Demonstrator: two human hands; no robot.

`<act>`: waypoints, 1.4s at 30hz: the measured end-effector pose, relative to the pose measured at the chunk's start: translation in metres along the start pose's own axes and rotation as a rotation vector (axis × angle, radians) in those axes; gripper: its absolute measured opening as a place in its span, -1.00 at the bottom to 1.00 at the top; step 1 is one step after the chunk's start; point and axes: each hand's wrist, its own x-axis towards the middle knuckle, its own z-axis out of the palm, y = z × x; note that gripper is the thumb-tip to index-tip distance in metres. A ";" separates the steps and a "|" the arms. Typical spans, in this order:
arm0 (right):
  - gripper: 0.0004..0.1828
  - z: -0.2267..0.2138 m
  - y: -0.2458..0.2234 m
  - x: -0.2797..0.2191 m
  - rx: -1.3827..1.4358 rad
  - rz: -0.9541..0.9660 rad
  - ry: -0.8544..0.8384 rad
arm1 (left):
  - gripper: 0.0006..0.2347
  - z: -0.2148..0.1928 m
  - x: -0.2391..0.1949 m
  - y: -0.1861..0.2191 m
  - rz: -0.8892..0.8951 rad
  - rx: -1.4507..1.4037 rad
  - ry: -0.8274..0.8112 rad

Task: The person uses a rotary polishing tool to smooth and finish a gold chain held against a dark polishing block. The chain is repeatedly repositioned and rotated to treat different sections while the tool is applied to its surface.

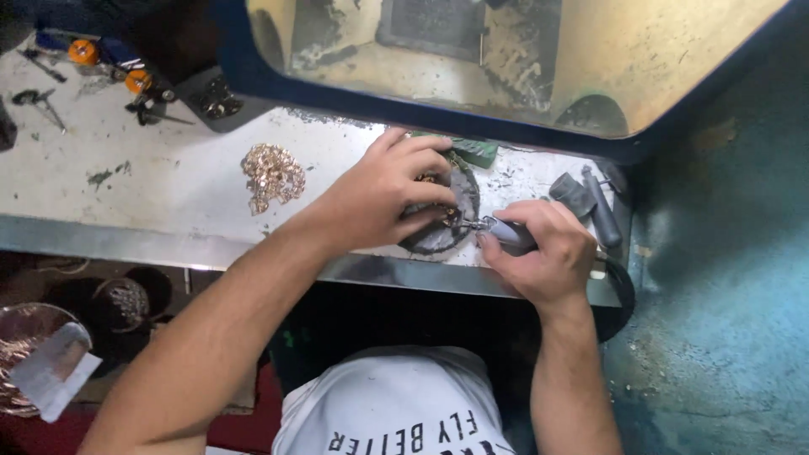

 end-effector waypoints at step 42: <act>-0.57 -0.025 -0.035 0.010 -0.062 0.837 -0.348 | -0.88 -0.008 0.003 0.014 -0.067 -0.033 -0.033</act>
